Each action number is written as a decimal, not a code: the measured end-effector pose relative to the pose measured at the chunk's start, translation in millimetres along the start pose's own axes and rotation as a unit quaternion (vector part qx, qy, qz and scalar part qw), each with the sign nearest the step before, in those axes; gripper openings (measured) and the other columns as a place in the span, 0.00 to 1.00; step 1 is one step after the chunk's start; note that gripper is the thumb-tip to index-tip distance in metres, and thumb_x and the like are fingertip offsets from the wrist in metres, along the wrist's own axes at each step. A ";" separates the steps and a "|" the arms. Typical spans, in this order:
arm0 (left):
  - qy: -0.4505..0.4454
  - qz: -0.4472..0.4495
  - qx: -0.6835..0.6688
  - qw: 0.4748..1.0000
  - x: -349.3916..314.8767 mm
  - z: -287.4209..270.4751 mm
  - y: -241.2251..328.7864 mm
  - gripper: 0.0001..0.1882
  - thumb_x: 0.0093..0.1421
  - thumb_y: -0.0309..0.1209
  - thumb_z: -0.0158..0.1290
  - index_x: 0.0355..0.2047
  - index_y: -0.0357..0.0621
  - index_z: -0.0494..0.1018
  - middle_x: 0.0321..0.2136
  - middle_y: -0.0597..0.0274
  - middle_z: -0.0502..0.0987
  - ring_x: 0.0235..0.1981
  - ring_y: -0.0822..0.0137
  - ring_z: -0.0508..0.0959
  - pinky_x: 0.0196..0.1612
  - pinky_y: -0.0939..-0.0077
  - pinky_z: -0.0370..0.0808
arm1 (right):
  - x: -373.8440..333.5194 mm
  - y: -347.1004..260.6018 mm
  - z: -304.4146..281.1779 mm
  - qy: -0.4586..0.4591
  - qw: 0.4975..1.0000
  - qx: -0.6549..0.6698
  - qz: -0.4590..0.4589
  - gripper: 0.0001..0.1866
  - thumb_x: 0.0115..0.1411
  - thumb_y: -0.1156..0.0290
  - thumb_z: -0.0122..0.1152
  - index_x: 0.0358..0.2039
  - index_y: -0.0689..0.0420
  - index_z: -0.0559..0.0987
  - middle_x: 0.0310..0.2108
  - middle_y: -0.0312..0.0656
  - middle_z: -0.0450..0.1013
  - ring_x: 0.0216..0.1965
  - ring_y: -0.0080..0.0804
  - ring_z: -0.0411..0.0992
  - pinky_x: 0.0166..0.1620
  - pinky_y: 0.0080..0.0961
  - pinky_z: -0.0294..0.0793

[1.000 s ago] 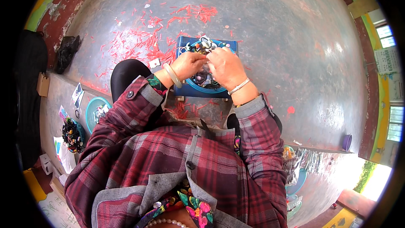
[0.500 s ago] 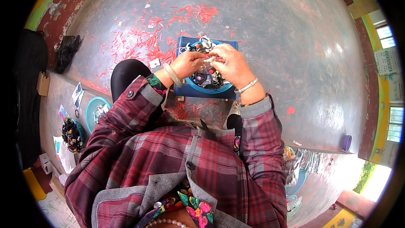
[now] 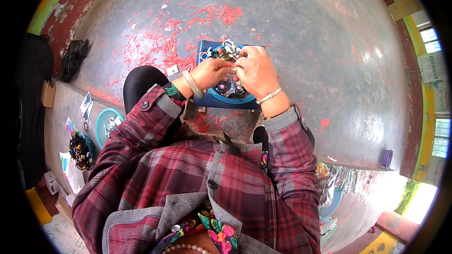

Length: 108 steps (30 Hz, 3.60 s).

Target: The person sits on the floor and assembles small keychains by hand. They pick up small plastic charms and metal rings from a blue tray, attach the charms to the rings, and place the finished keychains into a green bowl. The person handles the items one at a time, occasionally adjusting the tray or reaching for new components.

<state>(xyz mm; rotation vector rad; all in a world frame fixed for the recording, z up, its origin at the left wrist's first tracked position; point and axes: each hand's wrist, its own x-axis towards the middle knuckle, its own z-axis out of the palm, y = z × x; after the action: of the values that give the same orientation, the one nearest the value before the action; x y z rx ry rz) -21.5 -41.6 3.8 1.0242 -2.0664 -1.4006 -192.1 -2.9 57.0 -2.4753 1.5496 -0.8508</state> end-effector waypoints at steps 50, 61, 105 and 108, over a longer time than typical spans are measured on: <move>-0.043 -0.102 -0.413 0.904 -3.6 -9.6 13.5 0.18 0.62 0.30 0.40 0.48 0.31 0.65 0.44 0.53 0.72 0.44 0.61 0.74 0.42 0.68 0.76 | -3.3 10.8 5.5 -0.015 0.999 0.023 0.027 0.08 0.41 0.78 0.52 0.22 0.54 0.78 0.51 0.53 0.64 0.58 0.54 0.54 0.57 0.39 0.57; -0.044 -0.120 -0.402 0.907 -4.3 -10.8 17.1 0.17 0.61 0.30 0.41 0.47 0.32 0.66 0.42 0.53 0.73 0.43 0.61 0.75 0.41 0.70 0.76 | -3.1 6.1 1.0 -0.009 0.999 0.002 0.033 0.08 0.38 0.77 0.53 0.21 0.53 0.79 0.50 0.50 0.65 0.58 0.52 0.55 0.54 0.43 0.59; 0.049 -0.099 -0.520 0.847 -1.5 -13.5 12.2 0.12 0.60 0.26 0.45 0.41 0.30 0.69 0.40 0.55 0.74 0.40 0.67 0.75 0.42 0.84 0.74 | -4.6 10.4 16.0 0.042 0.684 0.631 0.363 0.08 0.56 0.72 0.56 0.32 0.64 0.76 0.29 0.41 0.74 0.29 0.25 0.73 0.32 0.17 0.74; 0.048 -0.095 -0.539 0.836 -1.4 -15.5 11.8 0.12 0.60 0.25 0.46 0.42 0.29 0.69 0.39 0.54 0.74 0.39 0.68 0.75 0.41 0.85 0.74 | -4.0 8.4 15.9 0.037 0.698 0.620 0.356 0.08 0.56 0.72 0.57 0.31 0.64 0.76 0.28 0.40 0.74 0.27 0.24 0.73 0.31 0.16 0.74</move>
<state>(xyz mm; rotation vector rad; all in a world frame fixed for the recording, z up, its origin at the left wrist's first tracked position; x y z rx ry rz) -13.6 -47.2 20.8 0.7343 -0.7833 -2.1252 -192.1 -6.7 39.0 -0.7932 1.0876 -1.2023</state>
